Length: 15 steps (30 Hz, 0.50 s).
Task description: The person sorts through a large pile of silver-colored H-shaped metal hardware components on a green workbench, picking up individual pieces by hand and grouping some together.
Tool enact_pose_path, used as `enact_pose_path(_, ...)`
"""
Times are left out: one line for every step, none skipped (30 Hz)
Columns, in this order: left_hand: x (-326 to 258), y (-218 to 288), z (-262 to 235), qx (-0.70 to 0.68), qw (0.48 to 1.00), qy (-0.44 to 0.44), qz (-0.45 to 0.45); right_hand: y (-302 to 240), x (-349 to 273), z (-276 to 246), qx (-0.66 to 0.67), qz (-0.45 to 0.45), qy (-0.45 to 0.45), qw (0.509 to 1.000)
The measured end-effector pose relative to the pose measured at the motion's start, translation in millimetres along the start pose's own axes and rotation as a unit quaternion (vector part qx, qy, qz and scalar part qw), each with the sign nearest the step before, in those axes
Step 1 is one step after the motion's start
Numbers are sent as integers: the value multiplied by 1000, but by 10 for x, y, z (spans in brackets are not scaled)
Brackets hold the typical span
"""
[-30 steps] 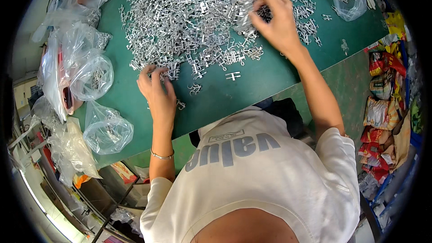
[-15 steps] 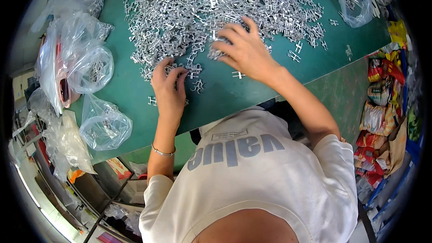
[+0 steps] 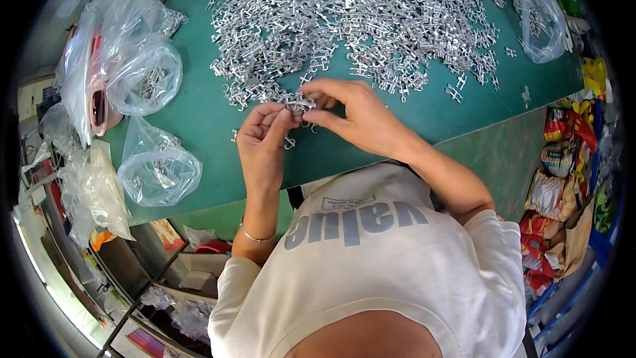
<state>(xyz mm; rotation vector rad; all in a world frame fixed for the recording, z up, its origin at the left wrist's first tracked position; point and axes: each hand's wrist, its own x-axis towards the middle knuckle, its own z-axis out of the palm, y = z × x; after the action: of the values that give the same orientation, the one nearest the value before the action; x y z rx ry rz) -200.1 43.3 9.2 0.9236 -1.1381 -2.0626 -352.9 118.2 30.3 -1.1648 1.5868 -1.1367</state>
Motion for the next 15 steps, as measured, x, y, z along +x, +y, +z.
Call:
enact_pose_path(-15, -15, 11, -30, 1000, 0, -6, 10, 0, 21, 58, 22, 5, 998)
enact_pose_path(-30, -13, 25, -36, 999, 2, -8, 38, -5, 42, 116, 45, 9, 992)
enact_pose_path(-40, 6, 57, -56, 998, -3, -10, 58, -11, 56, 174, 68, 15, 982)
enact_pose_path(-49, 40, 101, -75, 997, -7, -12, 53, -17, 59, 137, 50, 16, 989)
enact_pose_path(-56, 53, 123, -95, 995, -11, -14, 37, -23, 59, 100, 32, 18, 994)
enact_pose_path(-48, 44, 127, -86, 996, -1, -22, 23, -31, 60, 62, 14, 21, 998)
enact_pose_path(-48, 30, 103, -67, 998, 0, -20, 25, -43, 79, 79, 4, 40, 996)
enact_pose_path(-50, 10, 67, -48, 999, 2, -19, 36, -57, 105, 95, -5, 58, 994)
enact_pose_path(-55, 2, 47, -30, 999, 5, -17, 41, -62, 120, 112, -15, 75, 991)
enact_pose_path(-64, 10, 55, -8, 1000, 14, 7, 23, -67, 98, 159, 18, 45, 986)
enact_pose_path(-76, 27, 78, 14, 999, 23, 31, -6, -81, 50, 205, 50, 14, 977)
enact_pose_path(-86, 34, 100, 36, 997, 31, 54, -17, -93, 20, 251, 82, -15, 964)
enact_pose_path(-96, 34, 113, 55, 996, 30, 70, -1, -92, 13, 232, 91, 7, 969)
enact_pose_path(-107, 31, 124, 74, 993, 29, 86, 21, -85, 8, 212, 99, 28, 972)
enact_pose_path(-121, 34, 133, 94, 990, 30, 101, 28, -78, 9, 193, 108, 49, 974)
